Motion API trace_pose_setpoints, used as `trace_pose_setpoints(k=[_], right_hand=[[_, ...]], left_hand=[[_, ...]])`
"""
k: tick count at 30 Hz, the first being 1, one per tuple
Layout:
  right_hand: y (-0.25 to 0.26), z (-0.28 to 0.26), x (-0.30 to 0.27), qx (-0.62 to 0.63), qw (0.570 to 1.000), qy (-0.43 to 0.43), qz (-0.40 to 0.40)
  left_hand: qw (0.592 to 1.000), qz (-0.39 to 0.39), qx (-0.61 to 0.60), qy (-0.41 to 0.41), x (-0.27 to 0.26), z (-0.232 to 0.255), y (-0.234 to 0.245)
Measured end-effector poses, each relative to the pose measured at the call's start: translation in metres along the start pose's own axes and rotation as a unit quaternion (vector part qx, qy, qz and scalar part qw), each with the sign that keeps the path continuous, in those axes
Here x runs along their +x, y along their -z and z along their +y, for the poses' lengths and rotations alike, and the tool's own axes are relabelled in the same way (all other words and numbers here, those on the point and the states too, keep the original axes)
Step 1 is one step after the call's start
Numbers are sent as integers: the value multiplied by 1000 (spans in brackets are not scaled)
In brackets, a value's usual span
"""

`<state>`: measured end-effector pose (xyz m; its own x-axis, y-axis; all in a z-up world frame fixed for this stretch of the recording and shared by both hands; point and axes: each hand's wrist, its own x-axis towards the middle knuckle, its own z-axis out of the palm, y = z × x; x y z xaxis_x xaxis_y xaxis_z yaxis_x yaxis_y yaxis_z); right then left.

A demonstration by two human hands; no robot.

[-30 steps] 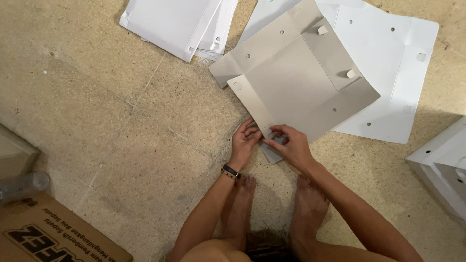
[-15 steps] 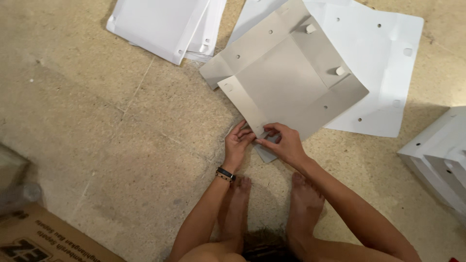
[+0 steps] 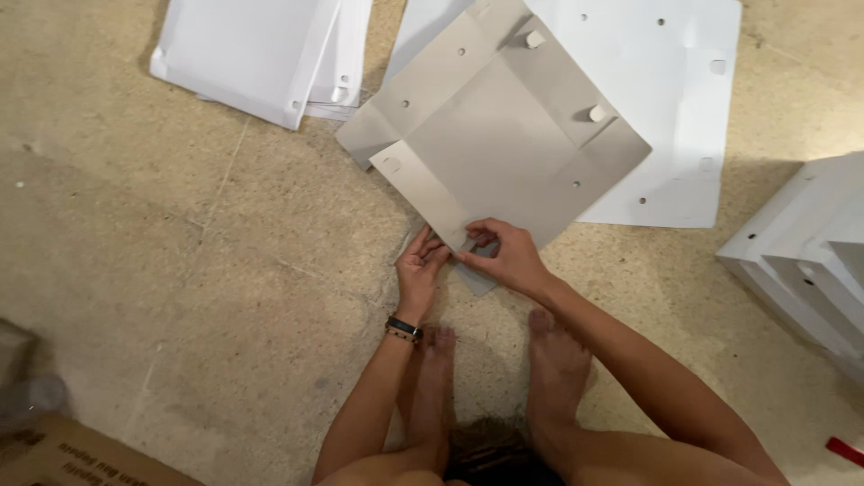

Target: The person folds white cardboard boxes by hand while sitting on the floor, tucking in flaps to form the base and then closing the top lid before setting the finished boxes aside.

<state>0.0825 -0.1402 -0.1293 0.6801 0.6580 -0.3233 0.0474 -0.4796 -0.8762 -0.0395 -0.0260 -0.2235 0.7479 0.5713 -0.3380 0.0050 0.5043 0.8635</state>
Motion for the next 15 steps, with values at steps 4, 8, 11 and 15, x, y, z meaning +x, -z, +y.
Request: trace_pose_setpoints(k=[4, 8, 11, 15], right_hand=[[-1, 7, 2, 9, 1000, -12, -1], [0, -10, 0, -8, 1000, -11, 2], [-2, -5, 2, -17, 1000, -7, 2], [-2, -12, 0, -10, 1000, -13, -1]], left_hand=[[1000, -5, 2, -12, -4, 10, -5], [1000, -12, 12, -17, -3, 4, -3], [999, -16, 17, -25, -2, -7, 3], [999, -20, 13, -27, -2, -6, 4]])
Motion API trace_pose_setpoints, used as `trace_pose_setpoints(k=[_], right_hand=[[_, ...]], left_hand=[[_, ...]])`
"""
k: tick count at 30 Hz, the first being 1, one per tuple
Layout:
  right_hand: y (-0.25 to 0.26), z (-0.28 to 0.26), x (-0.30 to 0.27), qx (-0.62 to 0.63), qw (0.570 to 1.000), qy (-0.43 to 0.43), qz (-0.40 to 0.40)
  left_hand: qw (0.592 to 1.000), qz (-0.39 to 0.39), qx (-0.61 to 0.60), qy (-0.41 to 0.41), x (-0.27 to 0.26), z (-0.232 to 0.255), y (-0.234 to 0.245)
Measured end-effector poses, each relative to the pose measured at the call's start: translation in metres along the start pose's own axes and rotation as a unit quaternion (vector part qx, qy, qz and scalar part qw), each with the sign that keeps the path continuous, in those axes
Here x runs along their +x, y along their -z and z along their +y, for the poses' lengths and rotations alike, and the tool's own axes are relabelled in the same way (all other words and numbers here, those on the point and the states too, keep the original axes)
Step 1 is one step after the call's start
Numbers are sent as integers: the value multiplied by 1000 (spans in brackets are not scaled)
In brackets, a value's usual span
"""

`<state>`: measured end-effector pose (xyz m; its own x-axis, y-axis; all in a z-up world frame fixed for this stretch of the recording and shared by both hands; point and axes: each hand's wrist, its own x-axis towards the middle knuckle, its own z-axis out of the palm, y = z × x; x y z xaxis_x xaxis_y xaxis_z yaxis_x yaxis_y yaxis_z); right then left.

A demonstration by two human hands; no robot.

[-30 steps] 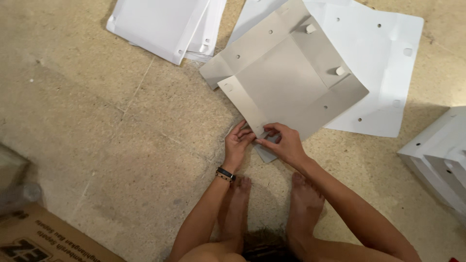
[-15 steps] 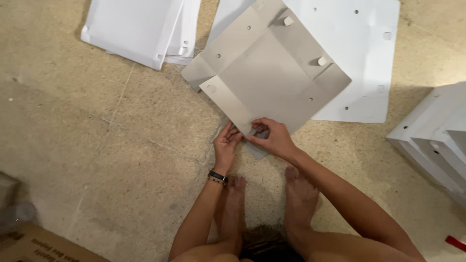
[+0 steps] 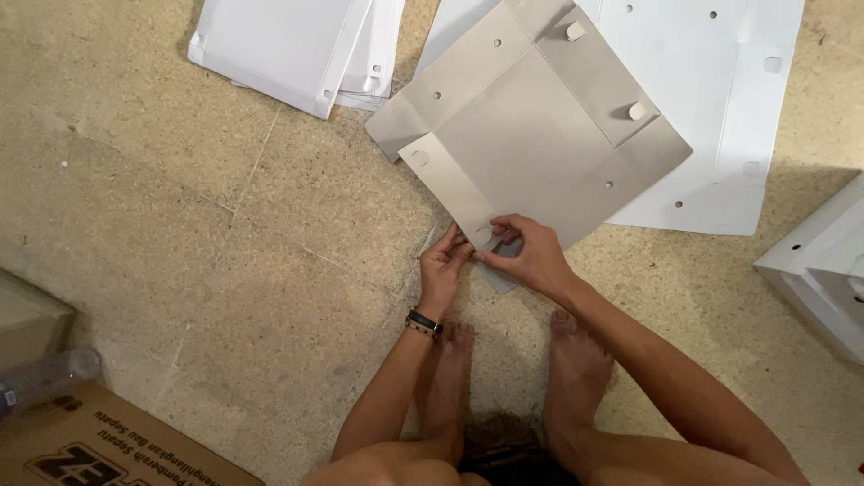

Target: The person folds white cardboard boxes by hand while sitting on the floor, tucking in flaps to form the base and then closing the top lid before setting the finished boxes aside.

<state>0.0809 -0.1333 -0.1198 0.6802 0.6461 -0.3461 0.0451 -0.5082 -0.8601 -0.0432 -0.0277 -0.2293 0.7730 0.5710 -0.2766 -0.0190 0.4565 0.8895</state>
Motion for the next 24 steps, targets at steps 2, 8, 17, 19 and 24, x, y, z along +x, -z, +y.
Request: trace_pose_setpoints(k=[2, 8, 17, 19, 24], right_hand=[[-2, -1, -1, -20, 999, 21, 17], [-7, 6, -3, -262, 956, 134, 12], [-11, 37, -7, -477, 820, 291, 125], [17, -5, -8, -446, 832, 288, 164], [99, -66, -3, -306, 865, 305, 255]], left_hand=[[1000, -5, -11, -6, 2, -8, 4], [1000, -11, 19, -3, -4, 16, -7], [999, 37, 17, 20, -3, 4, -5], [998, 50, 10, 28, -4, 12, -7], [995, 86, 1, 41, -5, 30, -2]])
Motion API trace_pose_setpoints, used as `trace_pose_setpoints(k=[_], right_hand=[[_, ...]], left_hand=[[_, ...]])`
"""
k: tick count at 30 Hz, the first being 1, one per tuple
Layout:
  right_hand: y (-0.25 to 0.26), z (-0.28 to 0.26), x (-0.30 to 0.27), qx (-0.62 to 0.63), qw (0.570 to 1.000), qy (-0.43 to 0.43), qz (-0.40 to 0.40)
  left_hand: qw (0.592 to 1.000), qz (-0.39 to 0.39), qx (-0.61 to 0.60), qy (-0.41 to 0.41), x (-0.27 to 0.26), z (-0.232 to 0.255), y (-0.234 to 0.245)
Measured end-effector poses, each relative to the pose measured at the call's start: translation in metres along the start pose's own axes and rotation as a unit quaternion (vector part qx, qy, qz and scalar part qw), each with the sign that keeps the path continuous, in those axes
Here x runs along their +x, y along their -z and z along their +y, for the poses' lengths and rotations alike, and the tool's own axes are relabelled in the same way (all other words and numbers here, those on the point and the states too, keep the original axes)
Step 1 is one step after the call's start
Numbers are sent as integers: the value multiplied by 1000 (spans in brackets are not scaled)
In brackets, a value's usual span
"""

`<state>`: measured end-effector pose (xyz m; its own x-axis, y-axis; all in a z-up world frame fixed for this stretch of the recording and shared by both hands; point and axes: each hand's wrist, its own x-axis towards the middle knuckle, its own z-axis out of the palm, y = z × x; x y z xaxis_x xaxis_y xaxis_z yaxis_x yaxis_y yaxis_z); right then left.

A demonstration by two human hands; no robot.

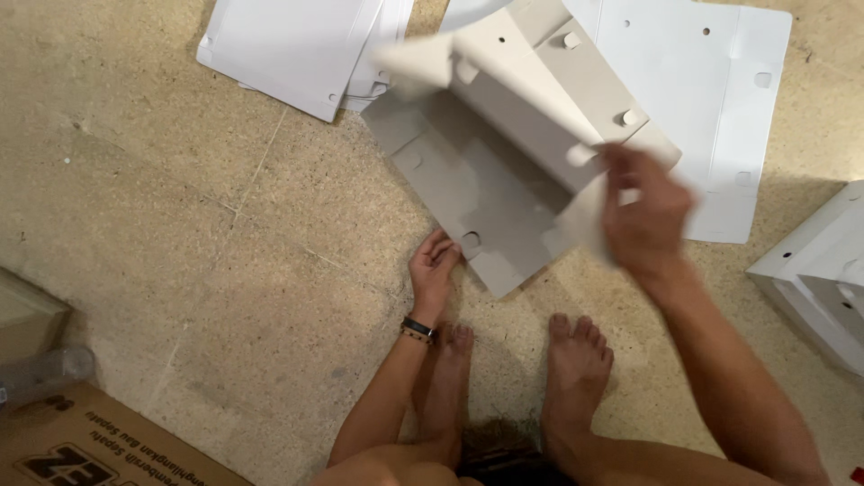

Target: The person folds white cardboard boxes by hand while sitting on the floor, tucking in flaps to form the base and then closing the top lid before setting the finished boxes aside.

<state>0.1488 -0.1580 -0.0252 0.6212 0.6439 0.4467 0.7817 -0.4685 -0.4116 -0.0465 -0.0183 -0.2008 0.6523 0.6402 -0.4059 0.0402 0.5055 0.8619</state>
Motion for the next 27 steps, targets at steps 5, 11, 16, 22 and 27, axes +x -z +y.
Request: trace_pose_setpoints(k=[5, 11, 16, 22, 27], right_hand=[[92, 112, 10, 152, 984, 27, -89], [81, 110, 7, 325, 911, -245, 64], [61, 107, -5, 447, 739, -468, 189], [32, 123, -63, 533, 447, -651, 305], [16, 84, -112, 513, 454, -676, 271]], left_hand=[[990, 137, 10, 43, 3, 23, 26], [980, 197, 28, 28, -10, 63, 66], [979, 188, 43, 73, -33, 106, 65], [979, 116, 123, 110, -58, 104, 82], [966, 110, 211, 104, -84, 87, 90]])
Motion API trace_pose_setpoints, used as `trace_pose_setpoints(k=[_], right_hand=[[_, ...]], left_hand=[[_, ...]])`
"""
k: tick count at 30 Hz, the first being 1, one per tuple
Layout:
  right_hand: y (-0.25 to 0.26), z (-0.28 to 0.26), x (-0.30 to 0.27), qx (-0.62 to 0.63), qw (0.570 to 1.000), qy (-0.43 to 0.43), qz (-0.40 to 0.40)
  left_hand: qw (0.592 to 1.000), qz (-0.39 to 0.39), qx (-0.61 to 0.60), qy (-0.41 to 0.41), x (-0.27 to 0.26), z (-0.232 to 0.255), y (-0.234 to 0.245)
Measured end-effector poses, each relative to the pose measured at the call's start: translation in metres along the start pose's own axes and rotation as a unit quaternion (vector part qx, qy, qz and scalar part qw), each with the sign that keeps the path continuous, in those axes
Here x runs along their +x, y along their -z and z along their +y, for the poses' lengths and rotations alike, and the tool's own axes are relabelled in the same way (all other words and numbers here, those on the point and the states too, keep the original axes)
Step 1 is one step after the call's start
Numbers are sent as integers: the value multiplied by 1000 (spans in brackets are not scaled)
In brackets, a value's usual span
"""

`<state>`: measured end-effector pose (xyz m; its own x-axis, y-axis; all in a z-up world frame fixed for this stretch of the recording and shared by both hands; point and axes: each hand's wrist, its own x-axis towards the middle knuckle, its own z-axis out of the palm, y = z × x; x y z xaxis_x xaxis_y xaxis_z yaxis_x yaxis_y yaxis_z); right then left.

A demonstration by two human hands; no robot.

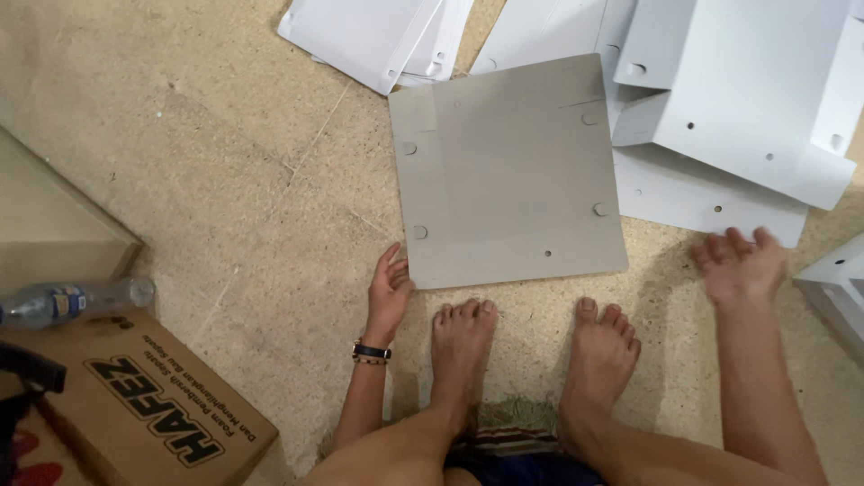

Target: The person folds white cardboard boxes by hand while sitting on the floor, tucking in flaps to form the base and then closing the top lid before setting the finished boxes aside.

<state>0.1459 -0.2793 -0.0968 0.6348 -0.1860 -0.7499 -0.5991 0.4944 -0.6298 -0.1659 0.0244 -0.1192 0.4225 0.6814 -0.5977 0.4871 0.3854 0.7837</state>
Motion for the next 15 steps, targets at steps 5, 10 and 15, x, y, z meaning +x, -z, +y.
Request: trace_pose_setpoints(k=[5, 10, 15], right_hand=[[5, 41, -44, -312, 941, 73, -111], [16, 68, -68, -327, 915, 38, -232], [33, 74, -77, -304, 927, 53, -212]], left_hand=[[913, -80, 272, -294, -13, -3, 0], [849, -36, 376, -369, -1, -23, -2], [862, -17, 326, -387, -15, -2, -11]])
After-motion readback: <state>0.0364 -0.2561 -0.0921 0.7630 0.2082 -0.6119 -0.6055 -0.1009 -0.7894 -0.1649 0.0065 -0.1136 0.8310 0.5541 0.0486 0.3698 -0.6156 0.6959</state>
